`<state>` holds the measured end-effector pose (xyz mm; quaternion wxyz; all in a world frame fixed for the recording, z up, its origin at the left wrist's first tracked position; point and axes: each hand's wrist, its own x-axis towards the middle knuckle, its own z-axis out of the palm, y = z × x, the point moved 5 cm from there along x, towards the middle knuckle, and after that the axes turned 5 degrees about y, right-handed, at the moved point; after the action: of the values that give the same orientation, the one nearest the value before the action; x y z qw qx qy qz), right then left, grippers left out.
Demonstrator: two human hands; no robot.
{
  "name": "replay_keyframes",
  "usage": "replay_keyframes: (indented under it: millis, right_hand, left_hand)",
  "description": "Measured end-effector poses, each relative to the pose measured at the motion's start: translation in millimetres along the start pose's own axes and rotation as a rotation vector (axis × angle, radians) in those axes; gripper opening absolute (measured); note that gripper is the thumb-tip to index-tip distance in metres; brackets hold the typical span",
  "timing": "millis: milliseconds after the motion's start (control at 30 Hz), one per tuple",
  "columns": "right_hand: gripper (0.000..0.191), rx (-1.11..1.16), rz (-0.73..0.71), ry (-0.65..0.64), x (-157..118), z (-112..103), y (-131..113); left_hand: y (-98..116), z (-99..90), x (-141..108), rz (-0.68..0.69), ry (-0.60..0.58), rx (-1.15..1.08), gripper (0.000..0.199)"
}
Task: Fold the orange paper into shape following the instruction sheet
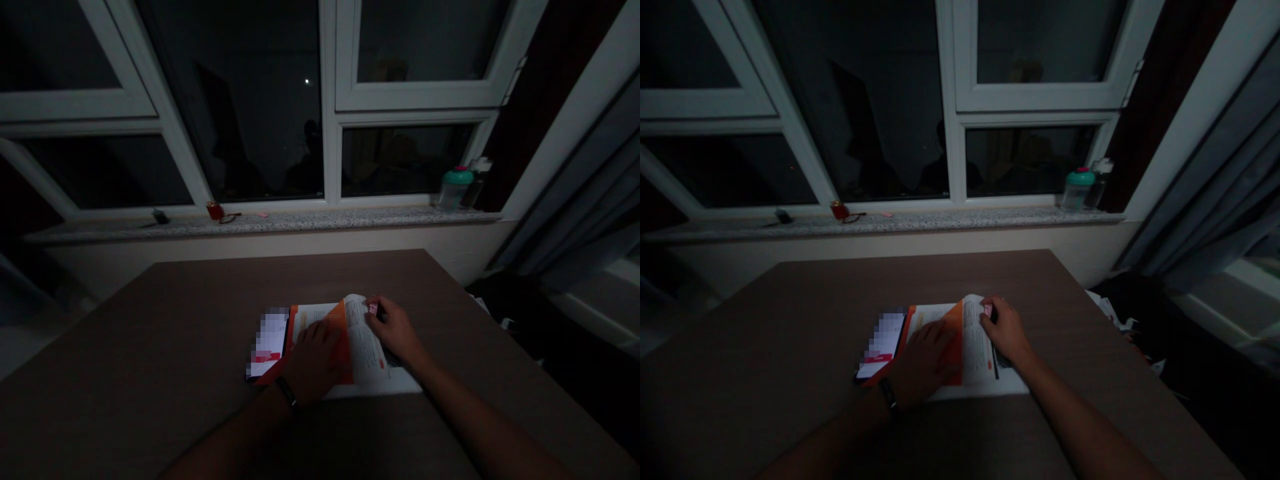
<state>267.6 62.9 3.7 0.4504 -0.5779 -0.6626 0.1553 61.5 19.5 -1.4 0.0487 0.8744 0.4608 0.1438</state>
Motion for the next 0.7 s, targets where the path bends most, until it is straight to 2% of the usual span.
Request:
replay_keyframes:
  millis: [333,700]
  right_hand:
    - [0.028,0.037,-0.012,-0.033,-1.2,0.9,-2.2]
    - [0.027,0.078,-0.021,0.021,-0.6,-1.5,-2.8]
  left_hand:
    - [1.7,-2.4,0.6,0.013,0.008,0.004,0.063]
    - [-0.2,1.7,1.5,0.044,0.008,-0.037,0.045]
